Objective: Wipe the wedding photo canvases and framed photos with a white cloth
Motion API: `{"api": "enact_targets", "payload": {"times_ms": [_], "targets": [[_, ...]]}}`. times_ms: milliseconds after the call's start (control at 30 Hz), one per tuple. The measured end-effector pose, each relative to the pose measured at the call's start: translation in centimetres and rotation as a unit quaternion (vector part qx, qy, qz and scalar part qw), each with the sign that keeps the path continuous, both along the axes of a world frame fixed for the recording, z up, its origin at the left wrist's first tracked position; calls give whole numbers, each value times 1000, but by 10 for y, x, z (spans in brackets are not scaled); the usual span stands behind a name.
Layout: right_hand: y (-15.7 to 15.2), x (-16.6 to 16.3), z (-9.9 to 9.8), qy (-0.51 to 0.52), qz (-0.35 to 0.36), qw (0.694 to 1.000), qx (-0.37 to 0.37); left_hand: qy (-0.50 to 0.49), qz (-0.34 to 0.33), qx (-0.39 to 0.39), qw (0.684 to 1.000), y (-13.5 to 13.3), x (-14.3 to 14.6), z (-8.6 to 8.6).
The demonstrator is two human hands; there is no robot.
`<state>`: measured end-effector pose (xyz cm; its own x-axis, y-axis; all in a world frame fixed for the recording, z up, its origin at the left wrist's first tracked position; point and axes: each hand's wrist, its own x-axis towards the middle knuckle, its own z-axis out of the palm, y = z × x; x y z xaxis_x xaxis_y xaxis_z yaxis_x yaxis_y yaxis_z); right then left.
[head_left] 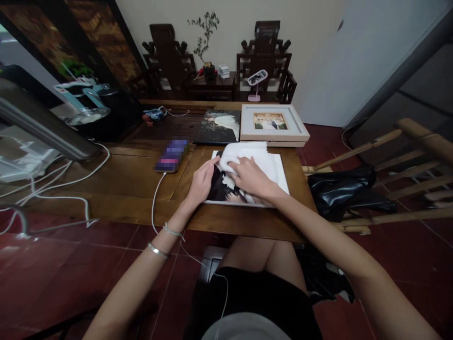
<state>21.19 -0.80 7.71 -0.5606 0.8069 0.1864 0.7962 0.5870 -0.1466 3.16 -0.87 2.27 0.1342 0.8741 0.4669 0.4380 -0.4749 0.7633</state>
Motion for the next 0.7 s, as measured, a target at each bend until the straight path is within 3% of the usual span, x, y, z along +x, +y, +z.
{"api": "enact_targets", "payload": {"times_ms": [167,367,567,700], "targets": [[-29,-16,-6,-11,123,992,-33,-68,15,7,998,-3,-2,4],[-62,23,6,28,241,968,-67,-21,6,-1,1000,1,0,-2],[-52,58,18,59,158,976,-138,84,-9,-17,996,3,1,-5],[-25,65,11,140,81,980,-118,113,-26,-5,993,5,-1,-7]]}}
